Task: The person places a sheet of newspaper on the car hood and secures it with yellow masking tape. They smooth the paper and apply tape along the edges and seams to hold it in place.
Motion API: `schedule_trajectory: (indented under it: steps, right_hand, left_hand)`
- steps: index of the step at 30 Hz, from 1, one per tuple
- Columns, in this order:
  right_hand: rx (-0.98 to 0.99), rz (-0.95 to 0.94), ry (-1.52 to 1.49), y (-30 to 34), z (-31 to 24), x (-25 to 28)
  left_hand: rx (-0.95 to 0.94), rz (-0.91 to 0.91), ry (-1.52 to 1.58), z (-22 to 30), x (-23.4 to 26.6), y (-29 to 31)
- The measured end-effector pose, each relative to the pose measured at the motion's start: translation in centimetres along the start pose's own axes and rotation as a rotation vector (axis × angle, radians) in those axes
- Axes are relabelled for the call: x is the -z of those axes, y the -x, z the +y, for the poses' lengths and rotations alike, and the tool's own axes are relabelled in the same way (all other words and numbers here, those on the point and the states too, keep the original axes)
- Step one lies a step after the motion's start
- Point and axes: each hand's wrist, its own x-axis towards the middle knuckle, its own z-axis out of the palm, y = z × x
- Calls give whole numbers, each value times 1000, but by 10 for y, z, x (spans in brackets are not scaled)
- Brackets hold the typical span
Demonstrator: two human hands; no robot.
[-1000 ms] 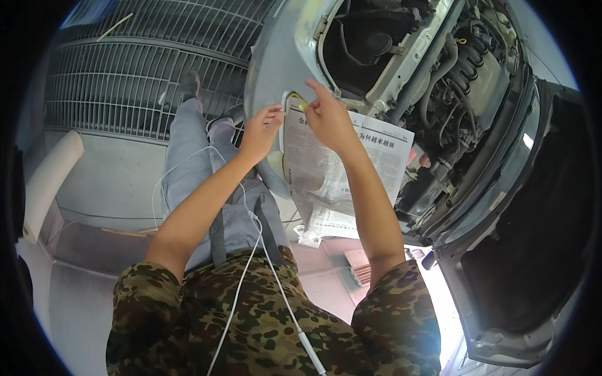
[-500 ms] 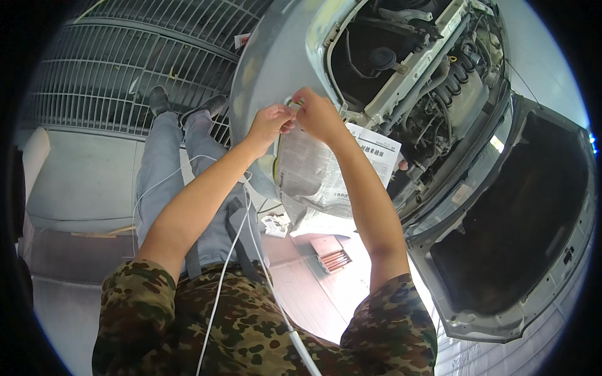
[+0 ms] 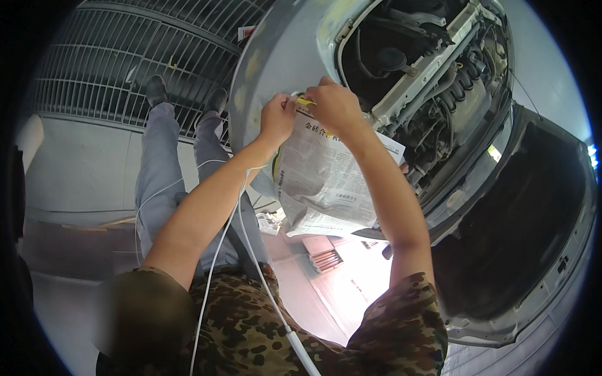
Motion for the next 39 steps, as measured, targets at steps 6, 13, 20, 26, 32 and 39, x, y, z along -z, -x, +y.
schedule_trajectory:
  steps: [6,13,20,26,32,39]
  right_hand:
    - [79,59,43,11,18,11]
    - [196,169,-240,-2,20,5]
    - [149,128,-136,-8,18,-6]
    - [165,147,-98,-12,17,-9]
    - [178,139,-145,-11,18,-7]
    - [181,138,-130,-13,19,-7]
  left_hand:
    - [-60,230,14,4,-16,8]
    - [82,-2,421,-1,9,6]
    - [99,-75,595,5,7,3]
    - [43,-128,454,1,5,0]
    - [85,-91,501,5,3,-2]
    - [68,-20,398,7,2,-4]
